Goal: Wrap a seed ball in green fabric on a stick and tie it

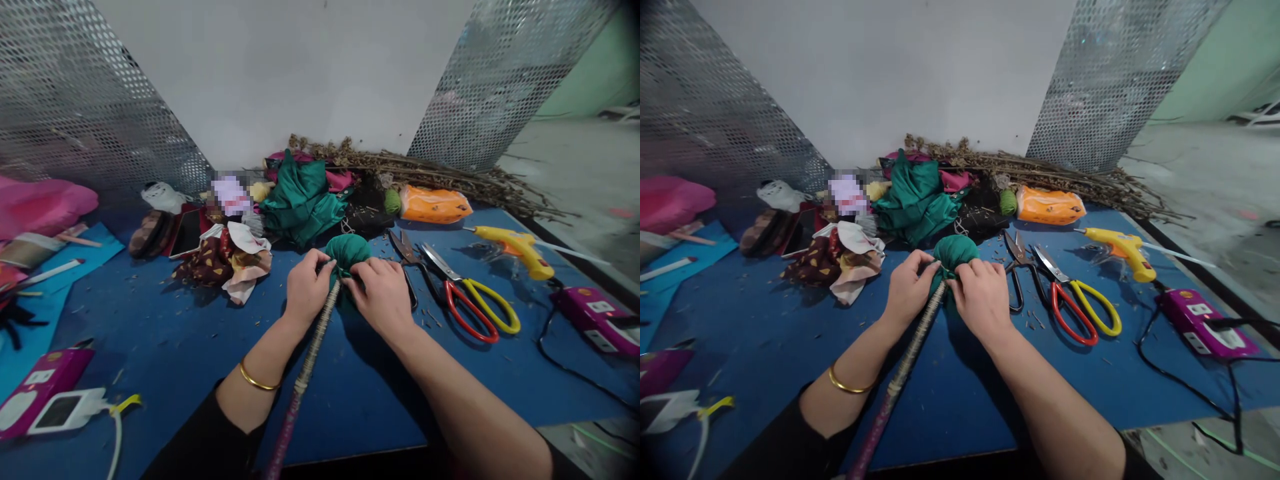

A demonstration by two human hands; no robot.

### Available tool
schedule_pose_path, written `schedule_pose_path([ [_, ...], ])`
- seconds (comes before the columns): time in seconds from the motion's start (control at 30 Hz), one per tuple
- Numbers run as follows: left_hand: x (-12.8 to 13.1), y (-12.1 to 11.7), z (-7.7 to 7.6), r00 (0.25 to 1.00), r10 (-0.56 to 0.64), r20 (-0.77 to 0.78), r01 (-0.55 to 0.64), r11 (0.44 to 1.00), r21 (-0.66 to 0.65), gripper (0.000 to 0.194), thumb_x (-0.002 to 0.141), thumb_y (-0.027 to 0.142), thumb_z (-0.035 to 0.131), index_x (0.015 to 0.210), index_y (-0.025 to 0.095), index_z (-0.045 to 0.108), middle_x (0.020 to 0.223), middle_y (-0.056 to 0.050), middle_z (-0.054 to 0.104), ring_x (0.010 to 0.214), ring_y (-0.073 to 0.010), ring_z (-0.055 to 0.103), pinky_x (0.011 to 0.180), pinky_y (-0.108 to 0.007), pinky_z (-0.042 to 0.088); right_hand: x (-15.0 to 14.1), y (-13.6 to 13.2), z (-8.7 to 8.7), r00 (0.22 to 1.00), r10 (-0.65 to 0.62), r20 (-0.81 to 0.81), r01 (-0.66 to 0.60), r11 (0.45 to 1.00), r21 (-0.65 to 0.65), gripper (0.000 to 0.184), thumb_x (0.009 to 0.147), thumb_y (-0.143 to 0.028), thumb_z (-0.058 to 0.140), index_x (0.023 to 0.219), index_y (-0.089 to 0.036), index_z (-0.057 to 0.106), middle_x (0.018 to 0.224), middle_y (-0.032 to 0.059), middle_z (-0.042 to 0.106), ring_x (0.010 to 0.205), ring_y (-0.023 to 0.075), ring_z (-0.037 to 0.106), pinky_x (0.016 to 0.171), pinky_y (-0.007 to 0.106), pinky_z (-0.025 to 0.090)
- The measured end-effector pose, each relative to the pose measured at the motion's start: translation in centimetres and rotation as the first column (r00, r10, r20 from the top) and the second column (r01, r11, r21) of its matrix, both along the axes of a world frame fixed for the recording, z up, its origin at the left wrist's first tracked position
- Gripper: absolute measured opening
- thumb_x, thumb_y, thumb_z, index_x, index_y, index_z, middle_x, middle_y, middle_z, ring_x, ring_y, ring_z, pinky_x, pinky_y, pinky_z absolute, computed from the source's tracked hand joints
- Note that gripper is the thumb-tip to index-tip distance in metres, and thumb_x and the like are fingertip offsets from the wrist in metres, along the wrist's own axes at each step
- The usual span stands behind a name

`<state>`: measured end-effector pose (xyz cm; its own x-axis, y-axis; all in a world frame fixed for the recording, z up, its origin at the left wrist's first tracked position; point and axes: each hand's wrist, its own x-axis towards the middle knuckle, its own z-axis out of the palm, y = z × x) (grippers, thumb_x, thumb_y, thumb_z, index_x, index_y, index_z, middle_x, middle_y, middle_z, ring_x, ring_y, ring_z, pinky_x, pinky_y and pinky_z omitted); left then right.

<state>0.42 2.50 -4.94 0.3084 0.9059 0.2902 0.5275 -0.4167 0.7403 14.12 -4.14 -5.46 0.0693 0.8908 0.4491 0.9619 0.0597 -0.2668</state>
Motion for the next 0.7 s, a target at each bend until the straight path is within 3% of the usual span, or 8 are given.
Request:
schedule_pose_path([
  [0.17,0.41,-0.34,-0.41,0.997,0.033,0.075,-0.031,0.999,-0.020,0.012,0.083,0.029,0.055,0.077,0.019,0.057,0.072,0.002,0.062,0.068,-0.0124,0.055,0.067,-0.024,0.038,-0.19,-0.07,-0.20,0.996,0.003,0.084,-0.008,0.998,0.064,0.019,0.091,-0.026,0.047,0.082,-0.021,0.063,0.079,0.0040,0.060,0.079,0.0196,0.051,0.078,0.035,0.029],
  [0.37,0.68,-0.23,-0.25,0.981,0.054,0.187,-0.022,0.985,-0.171,0.015,0.079,0.029,0.058,0.071,0.018,0.058,0.066,0.003,0.059,0.063,-0.0116,0.053,0.063,-0.023,0.040,-0.14,-0.06,-0.20,0.998,-0.011,-0.068,0.013,1.000,0.027,0.016,0.092,-0.026,0.047,0.083,-0.020,0.060,0.078,0.0023,0.057,0.078,0.0181,0.051,0.074,0.032,0.031],
  [0.5,0.63,-0.27,0.09,0.988,0.001,0.157,0.022,0.989,-0.147,0.014,0.077,0.027,0.060,0.067,0.018,0.062,0.069,0.001,0.064,0.067,-0.0130,0.055,0.066,-0.025,0.041,-0.54,0.10,0.17,0.993,0.006,0.116,-0.005,1.000,-0.009,0.017,0.091,-0.031,0.047,0.085,-0.019,0.057,0.081,0.0050,0.057,0.079,0.0218,0.050,0.077,0.035,0.030],
  [0.6,0.41,-0.21,0.29,0.990,-0.036,0.138,0.049,0.994,-0.096,0.013,0.076,0.023,0.059,0.065,0.018,0.063,0.071,0.000,0.064,0.069,-0.0138,0.056,0.069,-0.026,0.041,-0.85,0.25,0.40,0.969,0.034,0.244,-0.034,0.999,-0.006,0.015,0.091,-0.023,0.044,0.085,-0.018,0.056,0.079,0.0054,0.056,0.076,0.0216,0.048,0.082,0.037,0.027],
  [0.7,0.29,-0.12,0.21,0.983,-0.038,0.178,0.064,0.988,-0.142,0.018,0.078,0.025,0.055,0.063,0.017,0.063,0.069,-0.001,0.063,0.069,-0.0138,0.055,0.068,-0.026,0.040,-0.90,0.39,0.38,0.955,0.078,0.286,-0.078,0.997,-0.011,0.014,0.090,-0.016,0.043,0.085,-0.018,0.056,0.077,0.0050,0.057,0.075,0.0208,0.048,0.082,0.037,0.026],
])
